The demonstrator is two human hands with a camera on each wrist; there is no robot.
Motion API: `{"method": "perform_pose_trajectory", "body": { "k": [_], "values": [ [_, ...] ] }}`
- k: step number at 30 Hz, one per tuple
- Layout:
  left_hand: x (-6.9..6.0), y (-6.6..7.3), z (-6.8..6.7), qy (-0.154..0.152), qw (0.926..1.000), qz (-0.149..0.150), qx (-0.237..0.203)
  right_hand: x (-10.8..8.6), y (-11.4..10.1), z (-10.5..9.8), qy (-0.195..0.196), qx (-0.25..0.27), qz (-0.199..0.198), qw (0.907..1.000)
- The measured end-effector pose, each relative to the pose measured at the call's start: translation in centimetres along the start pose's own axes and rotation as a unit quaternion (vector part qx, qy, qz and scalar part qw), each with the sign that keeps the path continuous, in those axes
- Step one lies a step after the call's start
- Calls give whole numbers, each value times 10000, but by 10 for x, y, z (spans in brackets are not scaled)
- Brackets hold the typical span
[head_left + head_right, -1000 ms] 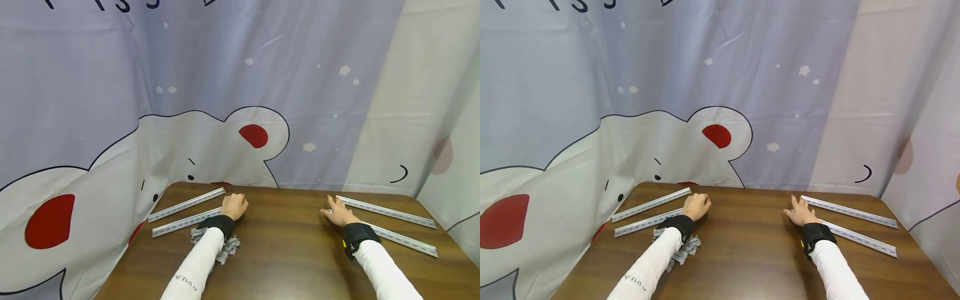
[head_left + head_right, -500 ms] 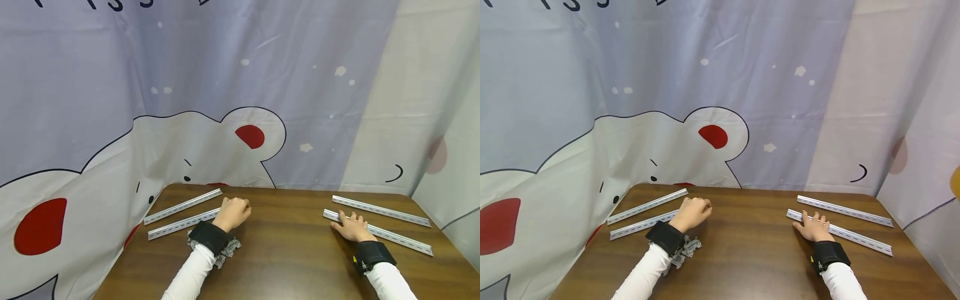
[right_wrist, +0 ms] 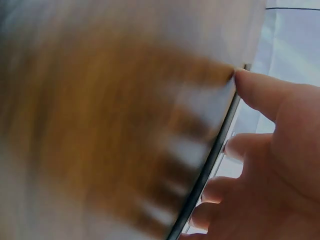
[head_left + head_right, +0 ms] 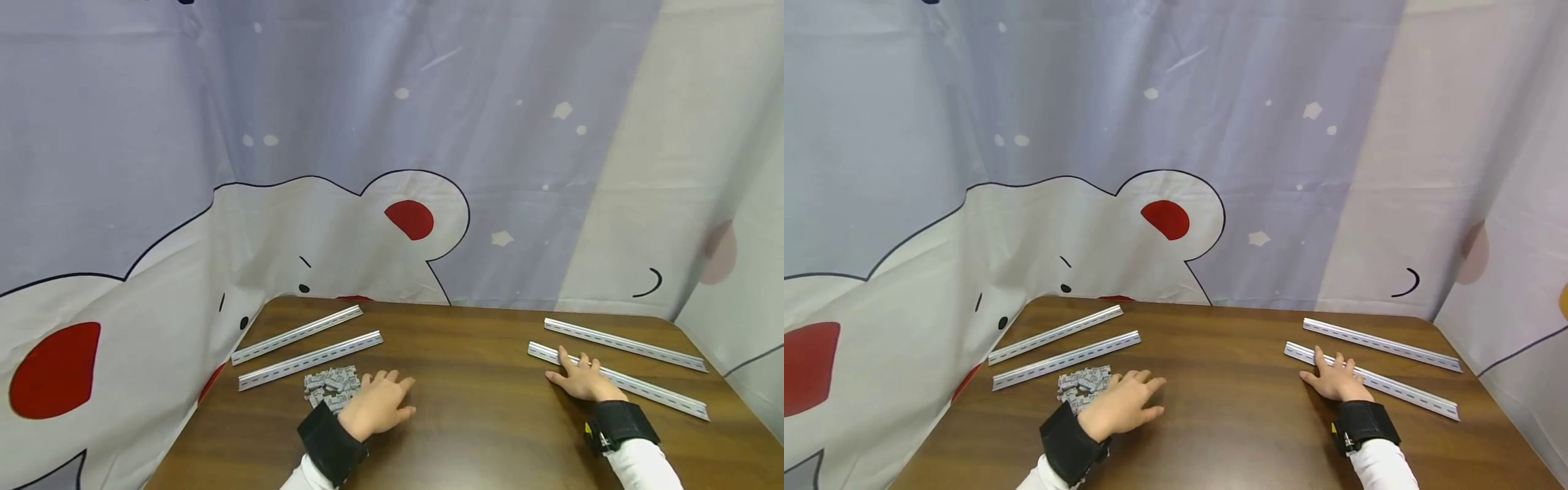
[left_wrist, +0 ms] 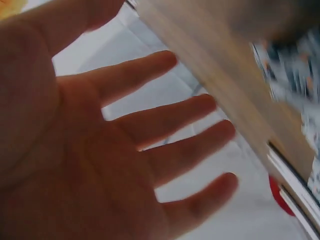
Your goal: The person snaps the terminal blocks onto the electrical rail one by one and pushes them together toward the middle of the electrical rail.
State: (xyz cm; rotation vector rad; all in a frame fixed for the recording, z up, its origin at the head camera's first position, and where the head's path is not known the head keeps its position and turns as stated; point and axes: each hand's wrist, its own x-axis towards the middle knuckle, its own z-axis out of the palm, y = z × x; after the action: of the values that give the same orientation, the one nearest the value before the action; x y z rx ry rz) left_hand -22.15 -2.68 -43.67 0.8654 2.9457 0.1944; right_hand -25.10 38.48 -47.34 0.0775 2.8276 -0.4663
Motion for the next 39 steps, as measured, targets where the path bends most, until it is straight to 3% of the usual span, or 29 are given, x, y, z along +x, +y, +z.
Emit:
{"method": "perform_pose_trajectory", "body": {
  "k": [6, 14, 24, 31, 39],
  "values": [
    [-17, 18, 10, -771, 9966, -25, -305, -4, -4, 3, -92, 74, -91, 9999],
    [-22, 28, 28, -985, 9949, 214, -31, -2, -16, 7, -127, 262, -202, 9994],
    [-26, 32, 39, -1422, 9888, 20, -461, -2, -36, 17, -143, 405, -314, 9986],
    [-23, 33, 42, -1449, 9884, -74, -458, 1, -50, 17, -55, 276, -388, 9989],
    [-21, 37, 45, -1240, 9917, -114, -318, 4, -62, 19, -97, 346, -516, 9980]
  ]
}}
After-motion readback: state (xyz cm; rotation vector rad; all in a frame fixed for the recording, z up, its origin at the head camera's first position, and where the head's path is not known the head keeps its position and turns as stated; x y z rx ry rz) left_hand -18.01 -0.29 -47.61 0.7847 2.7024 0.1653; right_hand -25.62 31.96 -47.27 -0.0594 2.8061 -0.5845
